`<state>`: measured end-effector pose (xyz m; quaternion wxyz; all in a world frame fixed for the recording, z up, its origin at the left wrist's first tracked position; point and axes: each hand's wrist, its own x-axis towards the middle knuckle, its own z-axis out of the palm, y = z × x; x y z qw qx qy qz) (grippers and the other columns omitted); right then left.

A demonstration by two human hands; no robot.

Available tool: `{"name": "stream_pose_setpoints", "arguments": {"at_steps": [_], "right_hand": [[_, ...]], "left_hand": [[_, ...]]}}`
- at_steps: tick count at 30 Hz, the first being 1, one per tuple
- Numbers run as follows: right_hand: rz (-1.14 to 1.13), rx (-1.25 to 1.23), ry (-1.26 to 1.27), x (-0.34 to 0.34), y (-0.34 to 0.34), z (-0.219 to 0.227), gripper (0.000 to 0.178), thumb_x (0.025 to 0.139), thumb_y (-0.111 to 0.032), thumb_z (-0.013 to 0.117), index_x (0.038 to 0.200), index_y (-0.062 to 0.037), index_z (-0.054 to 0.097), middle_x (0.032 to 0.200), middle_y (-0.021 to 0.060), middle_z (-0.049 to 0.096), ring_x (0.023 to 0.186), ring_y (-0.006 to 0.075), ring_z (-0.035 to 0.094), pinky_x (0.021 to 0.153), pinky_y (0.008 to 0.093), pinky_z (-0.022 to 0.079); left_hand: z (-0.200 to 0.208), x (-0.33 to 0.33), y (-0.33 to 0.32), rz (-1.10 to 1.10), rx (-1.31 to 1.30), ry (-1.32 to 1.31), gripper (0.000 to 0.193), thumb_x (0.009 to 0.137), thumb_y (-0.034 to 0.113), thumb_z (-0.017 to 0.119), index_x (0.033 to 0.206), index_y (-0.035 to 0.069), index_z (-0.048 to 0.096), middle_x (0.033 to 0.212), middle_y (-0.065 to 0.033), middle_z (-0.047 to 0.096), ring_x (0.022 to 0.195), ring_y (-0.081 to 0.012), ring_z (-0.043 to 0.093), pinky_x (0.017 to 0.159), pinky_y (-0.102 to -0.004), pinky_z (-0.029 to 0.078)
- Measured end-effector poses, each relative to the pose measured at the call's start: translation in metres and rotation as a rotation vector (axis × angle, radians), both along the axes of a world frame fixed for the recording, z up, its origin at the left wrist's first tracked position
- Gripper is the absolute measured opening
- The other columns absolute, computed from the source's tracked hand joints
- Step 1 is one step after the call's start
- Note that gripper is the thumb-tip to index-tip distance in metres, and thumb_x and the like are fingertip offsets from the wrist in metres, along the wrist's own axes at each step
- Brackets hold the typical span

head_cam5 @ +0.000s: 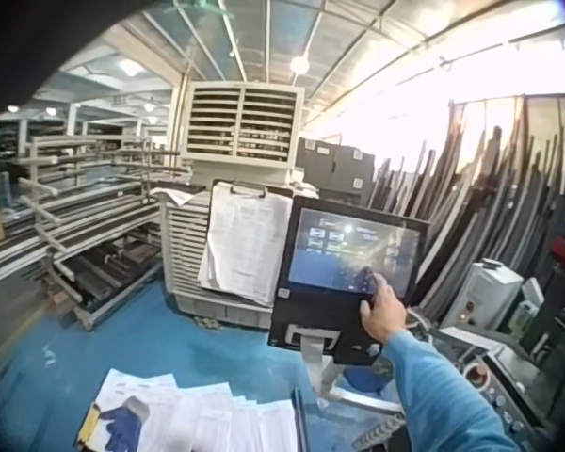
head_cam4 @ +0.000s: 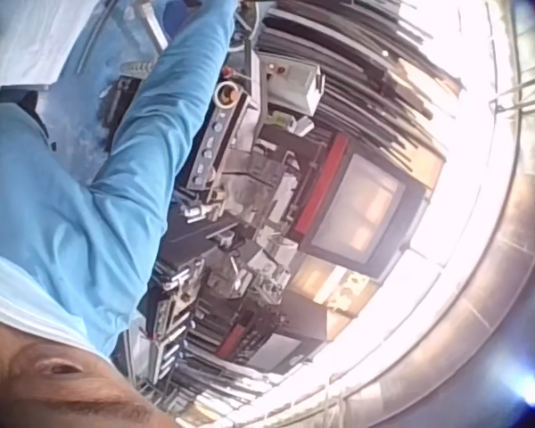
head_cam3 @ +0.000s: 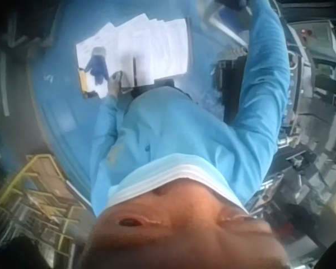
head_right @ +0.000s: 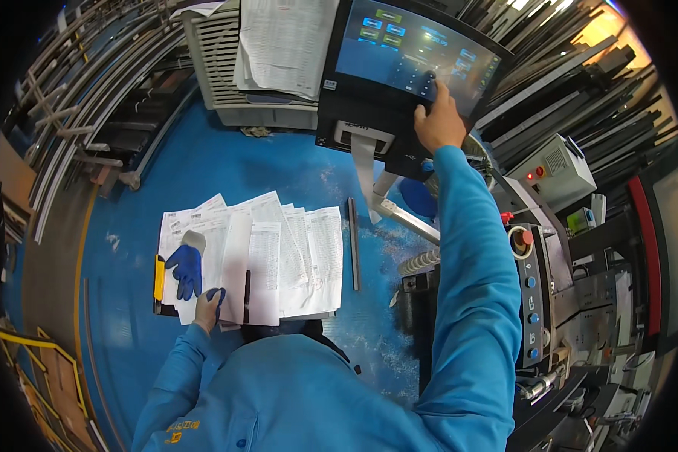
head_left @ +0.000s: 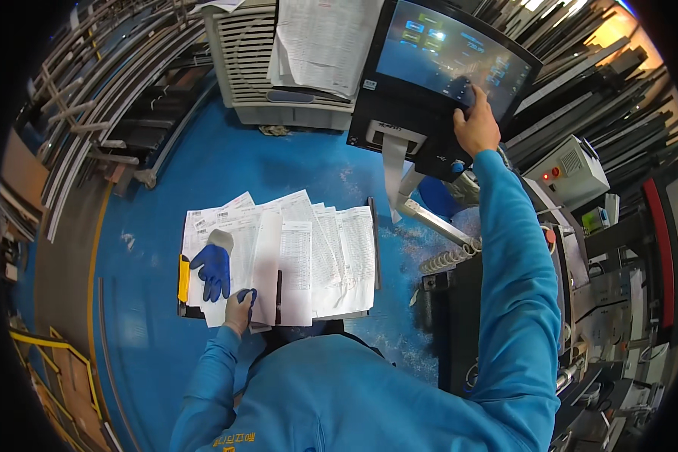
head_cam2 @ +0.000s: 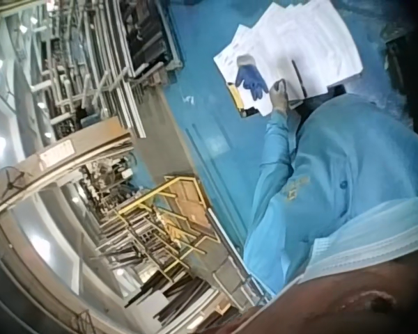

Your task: Measures metal bars, operates a fabrication machine using a touch interface, and reviews printed specifications.

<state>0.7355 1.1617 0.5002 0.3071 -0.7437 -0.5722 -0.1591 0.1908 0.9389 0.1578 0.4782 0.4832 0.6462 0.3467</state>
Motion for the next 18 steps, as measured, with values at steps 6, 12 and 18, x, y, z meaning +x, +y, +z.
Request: {"name": "stream_pose_setpoints", "arguments": {"at_steps": [6,12,18], "right_hand": [[0.026,0.007,0.008,-0.002,0.007,0.010,0.066,0.088,-0.025,0.061,0.148,-0.0207,0.036,0.123,0.0173,0.062,0.100,0.0407,0.066,0.084,0.0479,0.053],[-0.034,-0.035,-0.052,0.002,0.015,0.011,0.065,0.088,-0.024,0.062,0.148,-0.0223,0.038,0.113,0.0128,0.064,0.094,0.0328,0.067,0.082,0.0427,0.053],[0.018,-0.059,-0.063,-0.014,0.008,0.005,0.065,0.088,-0.024,0.062,0.148,-0.0228,0.038,0.115,0.0129,0.063,0.094,0.0343,0.067,0.083,0.0441,0.053]], "left_hand": [[-0.002,-0.001,0.000,0.000,0.005,0.023,0.027,0.091,0.023,0.060,0.093,-0.002,0.071,0.076,-0.0054,0.066,0.067,-0.0174,0.054,0.066,-0.0277,0.044],[0.009,0.007,0.000,0.030,0.006,-0.007,0.027,0.091,0.023,0.060,0.093,-0.002,0.071,0.077,-0.0057,0.067,0.068,-0.0174,0.054,0.067,-0.0277,0.044],[-0.004,0.000,-0.001,0.019,0.032,0.018,0.028,0.090,0.022,0.060,0.093,-0.003,0.071,0.078,-0.0065,0.068,0.069,-0.0179,0.055,0.068,-0.0282,0.045]]}}
